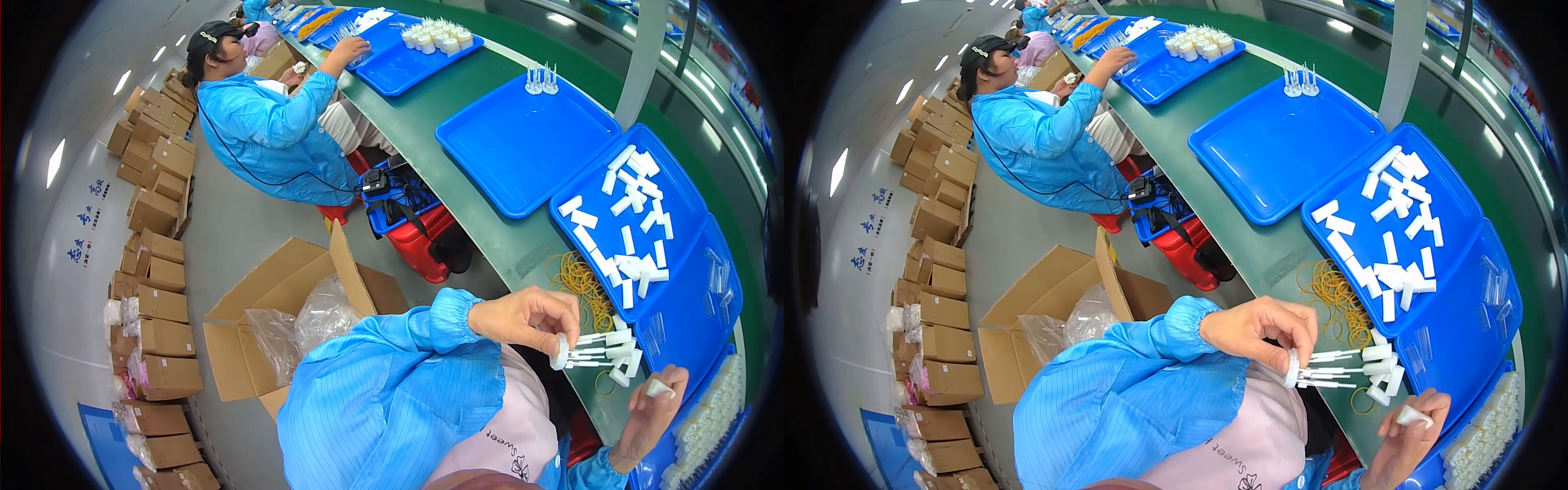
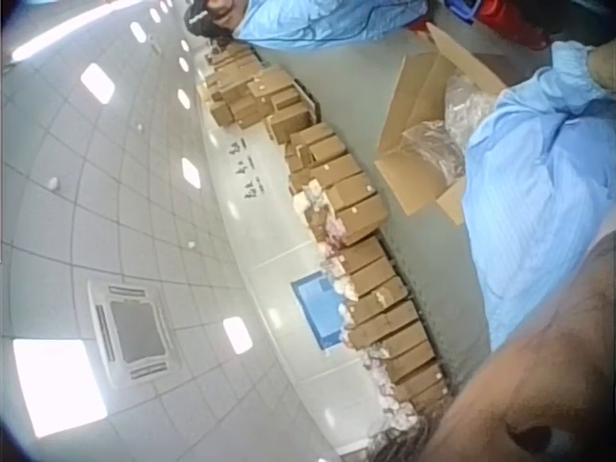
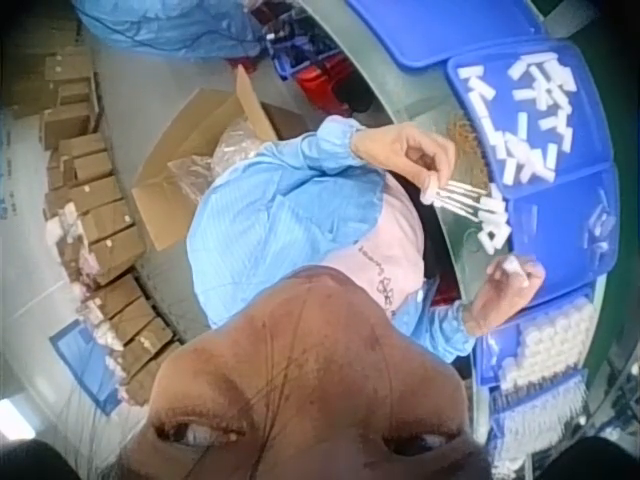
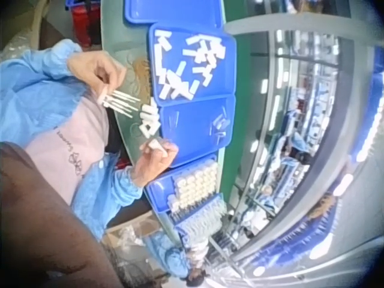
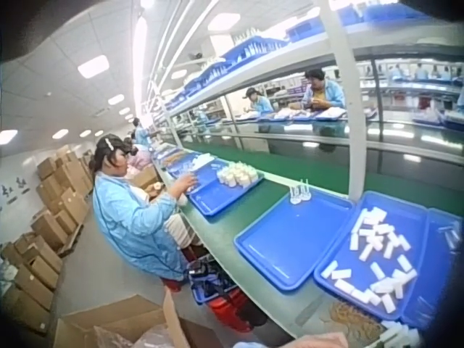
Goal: The person assembles components by inserting foam pieces and plastic sleeves into plastic holders by hand, secures bundles of the assembled holders with rubber bands, and places the finished bundles onto a tray.
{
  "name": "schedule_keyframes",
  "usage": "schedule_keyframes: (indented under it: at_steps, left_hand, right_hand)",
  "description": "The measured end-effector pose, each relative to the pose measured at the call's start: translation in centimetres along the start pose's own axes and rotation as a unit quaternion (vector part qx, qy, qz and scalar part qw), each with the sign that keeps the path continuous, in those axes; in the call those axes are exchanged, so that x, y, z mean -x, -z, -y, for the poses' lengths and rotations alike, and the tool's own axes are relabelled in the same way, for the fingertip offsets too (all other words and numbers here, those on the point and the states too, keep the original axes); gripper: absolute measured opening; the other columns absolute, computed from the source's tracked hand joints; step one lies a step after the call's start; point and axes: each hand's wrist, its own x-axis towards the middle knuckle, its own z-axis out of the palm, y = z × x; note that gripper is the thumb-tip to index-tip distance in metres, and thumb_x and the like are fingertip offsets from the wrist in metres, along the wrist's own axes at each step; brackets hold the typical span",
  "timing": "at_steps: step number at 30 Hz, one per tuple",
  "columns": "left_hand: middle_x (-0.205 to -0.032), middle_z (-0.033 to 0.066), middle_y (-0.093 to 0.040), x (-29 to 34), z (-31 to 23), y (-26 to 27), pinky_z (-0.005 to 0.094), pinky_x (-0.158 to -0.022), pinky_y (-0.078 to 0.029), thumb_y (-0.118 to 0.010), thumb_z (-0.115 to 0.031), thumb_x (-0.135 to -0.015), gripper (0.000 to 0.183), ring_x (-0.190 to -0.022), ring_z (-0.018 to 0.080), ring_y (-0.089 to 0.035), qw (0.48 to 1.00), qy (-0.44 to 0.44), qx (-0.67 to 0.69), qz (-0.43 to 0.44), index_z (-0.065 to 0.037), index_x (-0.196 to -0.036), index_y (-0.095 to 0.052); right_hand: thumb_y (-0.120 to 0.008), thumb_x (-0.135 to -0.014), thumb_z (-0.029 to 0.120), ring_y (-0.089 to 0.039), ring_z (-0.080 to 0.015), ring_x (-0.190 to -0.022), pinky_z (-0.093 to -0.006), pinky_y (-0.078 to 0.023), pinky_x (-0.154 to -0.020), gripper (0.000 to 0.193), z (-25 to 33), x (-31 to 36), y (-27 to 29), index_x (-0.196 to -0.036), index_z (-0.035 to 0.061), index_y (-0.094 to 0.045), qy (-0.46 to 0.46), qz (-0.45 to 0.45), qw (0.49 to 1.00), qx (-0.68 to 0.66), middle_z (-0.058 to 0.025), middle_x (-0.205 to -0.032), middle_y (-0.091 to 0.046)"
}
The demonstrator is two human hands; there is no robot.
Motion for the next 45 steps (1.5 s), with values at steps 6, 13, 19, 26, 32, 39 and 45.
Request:
schedule_keyframes:
  at_steps: [6,13,19,26,32,39,45]
  left_hand:
    - [-0.098,0.0063,-0.049,-0.5,0.8,-1.0,0.0261,-0.08,-0.044,-0.064,-0.02,-0.088,0.022,-0.091,0.0129,-0.051,0.999,-0.029,-0.018,0.016,-0.001,-0.098,-0.065]
    - [-0.097,0.0049,-0.049,-1.0,1.3,-1.6,0.0255,-0.077,-0.041,-0.064,-0.023,-0.088,0.021,-0.088,0.0129,-0.049,0.998,-0.007,-0.045,0.038,-0.004,-0.097,-0.065]
    - [-0.096,0.0044,-0.051,-1.1,1.4,-1.6,0.0258,-0.077,-0.041,-0.064,-0.026,-0.088,0.023,-0.088,0.013,-0.049,0.998,0.0,-0.05,0.047,-0.005,-0.097,-0.066]
    - [-0.095,0.0045,-0.052,-1.2,1.3,-1.6,0.0259,-0.077,-0.041,-0.064,-0.027,-0.088,0.023,-0.088,0.0133,-0.05,0.997,0.006,-0.045,0.055,-0.005,-0.096,-0.066]
    - [-0.095,0.0044,-0.052,-1.3,1.1,-1.7,0.0259,-0.077,-0.041,-0.064,-0.026,-0.088,0.023,-0.088,0.0133,-0.051,0.997,0.014,-0.048,0.055,-0.005,-0.096,-0.066]
    - [-0.094,0.0044,-0.052,-1.3,1.4,-1.5,0.0262,-0.077,-0.041,-0.064,-0.027,-0.088,0.024,-0.087,0.0136,-0.051,0.997,0.01,-0.055,0.053,-0.005,-0.095,-0.066]
    - [-0.094,0.0043,-0.052,-1.3,1.4,-1.6,0.0267,-0.077,-0.041,-0.064,-0.027,-0.088,0.023,-0.088,0.0136,-0.05,0.997,0.009,-0.042,0.059,-0.005,-0.096,-0.066]
  right_hand:
    - [-0.052,-0.094,0.031,-0.041,-0.0077,-0.059,-0.0218,-0.038,-0.053,0.029,-1.1,0.4,-1.9,-0.097,0.0036,-0.046,-0.043,-0.028,0.998,0.037,-0.0015,-0.075,-0.043]
    - [-0.054,-0.094,0.031,-0.045,-0.0097,-0.058,-0.0232,-0.042,-0.054,0.029,-1.8,0.7,-2.4,-0.094,0.0035,-0.045,-0.07,0.005,0.997,0.037,-0.004,-0.074,-0.048]
    - [-0.055,-0.093,0.03,-0.045,-0.0094,-0.058,-0.0233,-0.042,-0.053,0.028,-2.2,0.2,-1.3,-0.091,0.004,-0.046,-0.067,-0.026,0.997,0.032,-0.0038,-0.074,-0.048]
    - [-0.056,-0.093,0.029,-0.046,-0.0096,-0.059,-0.0227,-0.042,-0.053,0.027,-2.2,0.0,-1.5,-0.091,0.0043,-0.047,-0.077,-0.003,0.996,0.04,-0.0034,-0.073,-0.048]
    - [-0.057,-0.091,0.031,-0.046,-0.0089,-0.056,-0.0225,-0.043,-0.051,0.028,-2.0,-0.1,-0.6,-0.091,0.0047,-0.048,-0.109,0.049,0.993,-0.013,-0.0033,-0.074,-0.049]
    - [-0.056,-0.092,0.033,-0.047,-0.0088,-0.056,-0.0225,-0.043,-0.051,0.031,-2.7,0.4,-0.1,-0.091,0.0028,-0.051,-0.089,0.005,0.992,0.085,-0.0035,-0.073,-0.05]
    - [-0.051,-0.095,0.034,-0.045,-0.0083,-0.056,-0.0227,-0.042,-0.051,0.032,-1.8,0.9,0.0,-0.096,0.0013,-0.052,-0.119,0.007,0.993,0.024,-0.0034,-0.073,-0.05]
